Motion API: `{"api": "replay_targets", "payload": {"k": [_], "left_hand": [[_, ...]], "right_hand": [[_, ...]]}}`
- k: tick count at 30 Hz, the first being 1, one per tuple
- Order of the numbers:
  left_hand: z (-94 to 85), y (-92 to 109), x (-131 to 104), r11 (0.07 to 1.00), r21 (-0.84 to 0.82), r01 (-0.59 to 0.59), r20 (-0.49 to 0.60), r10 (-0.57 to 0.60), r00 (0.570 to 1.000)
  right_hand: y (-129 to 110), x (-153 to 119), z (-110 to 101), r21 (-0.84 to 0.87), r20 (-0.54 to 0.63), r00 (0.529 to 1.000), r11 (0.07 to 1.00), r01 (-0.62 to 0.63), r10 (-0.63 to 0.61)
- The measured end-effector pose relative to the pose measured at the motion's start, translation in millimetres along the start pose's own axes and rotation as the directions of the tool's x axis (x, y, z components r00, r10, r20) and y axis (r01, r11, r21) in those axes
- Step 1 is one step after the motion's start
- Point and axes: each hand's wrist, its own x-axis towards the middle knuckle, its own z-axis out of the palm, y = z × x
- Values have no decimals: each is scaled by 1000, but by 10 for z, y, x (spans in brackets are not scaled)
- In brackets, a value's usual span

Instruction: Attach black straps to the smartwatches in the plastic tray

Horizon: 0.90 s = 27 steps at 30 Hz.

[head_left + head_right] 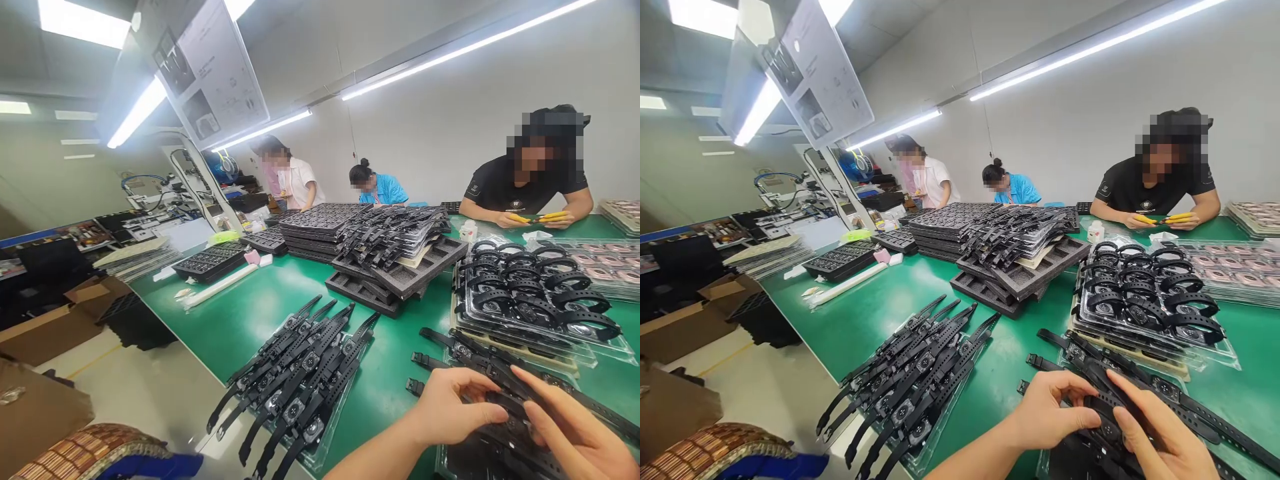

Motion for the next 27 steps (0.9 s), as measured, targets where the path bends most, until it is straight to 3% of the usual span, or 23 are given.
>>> {"api": "replay_targets", "payload": {"k": [5,11,18,27], "left_hand": [[-14,60,-8,998,-50,-36,-23,35,999],[-66,163,-3,996,63,-60,-37,63,997],[-105,182,-4,984,155,-92,29,89,996],[-115,198,3,971,216,-101,46,93,995]], "right_hand": [[-35,-7,-23,-30,21,999,998,48,-48],[-188,-10,1,86,73,996,996,38,-44],[-213,6,-4,124,135,988,991,52,-69],[-257,40,-19,25,238,964,993,112,-115]]}}
